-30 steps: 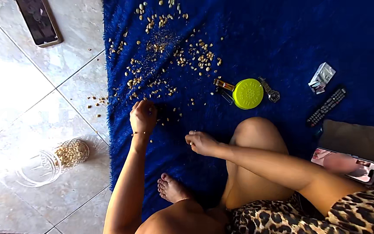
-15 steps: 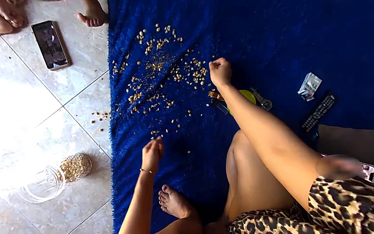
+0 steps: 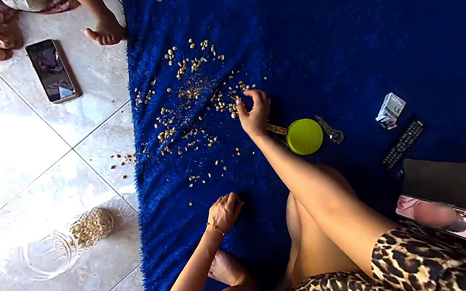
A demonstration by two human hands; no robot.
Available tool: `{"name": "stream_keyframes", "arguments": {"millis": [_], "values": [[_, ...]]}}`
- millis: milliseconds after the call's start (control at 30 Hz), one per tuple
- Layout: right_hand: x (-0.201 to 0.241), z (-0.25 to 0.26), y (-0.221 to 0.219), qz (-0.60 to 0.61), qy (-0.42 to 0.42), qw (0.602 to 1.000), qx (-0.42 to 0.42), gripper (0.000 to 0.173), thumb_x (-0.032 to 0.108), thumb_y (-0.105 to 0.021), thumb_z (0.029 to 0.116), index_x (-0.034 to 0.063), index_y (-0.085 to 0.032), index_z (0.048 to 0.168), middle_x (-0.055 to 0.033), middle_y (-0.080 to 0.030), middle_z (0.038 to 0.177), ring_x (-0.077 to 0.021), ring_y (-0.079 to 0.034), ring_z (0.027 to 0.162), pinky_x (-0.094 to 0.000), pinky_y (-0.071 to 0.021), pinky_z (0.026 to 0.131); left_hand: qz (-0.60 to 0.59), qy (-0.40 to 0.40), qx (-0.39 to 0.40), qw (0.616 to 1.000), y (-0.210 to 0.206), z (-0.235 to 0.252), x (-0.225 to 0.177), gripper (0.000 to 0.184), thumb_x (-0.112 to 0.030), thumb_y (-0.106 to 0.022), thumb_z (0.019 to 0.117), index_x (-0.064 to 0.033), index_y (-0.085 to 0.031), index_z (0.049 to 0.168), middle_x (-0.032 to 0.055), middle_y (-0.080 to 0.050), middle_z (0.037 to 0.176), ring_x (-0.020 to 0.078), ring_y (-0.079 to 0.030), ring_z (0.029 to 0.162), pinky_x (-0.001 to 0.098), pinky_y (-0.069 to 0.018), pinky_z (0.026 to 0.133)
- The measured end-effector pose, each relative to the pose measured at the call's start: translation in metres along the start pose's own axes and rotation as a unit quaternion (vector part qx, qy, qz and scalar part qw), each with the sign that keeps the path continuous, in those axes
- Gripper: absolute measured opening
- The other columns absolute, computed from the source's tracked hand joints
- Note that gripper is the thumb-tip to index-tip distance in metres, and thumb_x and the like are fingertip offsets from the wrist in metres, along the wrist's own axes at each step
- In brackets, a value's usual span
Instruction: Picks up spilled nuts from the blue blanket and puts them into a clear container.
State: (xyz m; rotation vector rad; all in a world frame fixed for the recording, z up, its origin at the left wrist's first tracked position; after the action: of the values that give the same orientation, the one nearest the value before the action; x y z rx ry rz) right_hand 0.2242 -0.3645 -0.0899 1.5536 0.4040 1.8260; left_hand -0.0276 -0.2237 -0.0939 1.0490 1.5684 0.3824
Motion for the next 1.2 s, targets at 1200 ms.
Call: {"name": "stream_keyframes", "arguments": {"millis": [1200], "values": [[0.041,-0.029,-0.082,-0.098,0.055,0.988,0.104,0.057,0.03,-0.062,0.1002,-0.0012,-0.052,0.147,-0.0264,-0.045,0.154,-0.0451,-0.037,0.148,-0.0549,-0.0297,0.122,-0.149,0.135,0.291,0.935,0.013,0.003,0.007,0.037,-0.032,-0.054,0.1028,-0.0006,-0.064,0.119,0.0215,-0.069,0.105,0.0379,-0.067,0.104,0.057,-0.051,0.09]]}}
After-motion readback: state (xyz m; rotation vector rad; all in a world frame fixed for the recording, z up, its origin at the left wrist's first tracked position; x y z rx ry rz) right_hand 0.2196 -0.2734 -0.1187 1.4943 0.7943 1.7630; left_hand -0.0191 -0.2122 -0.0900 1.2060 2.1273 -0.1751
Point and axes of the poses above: each hand's wrist, its own z-axis towards the middle knuckle, its own y-axis out of the back of the hand, x = y × z, the point moved 6 cm from there along z, towards the middle knuckle
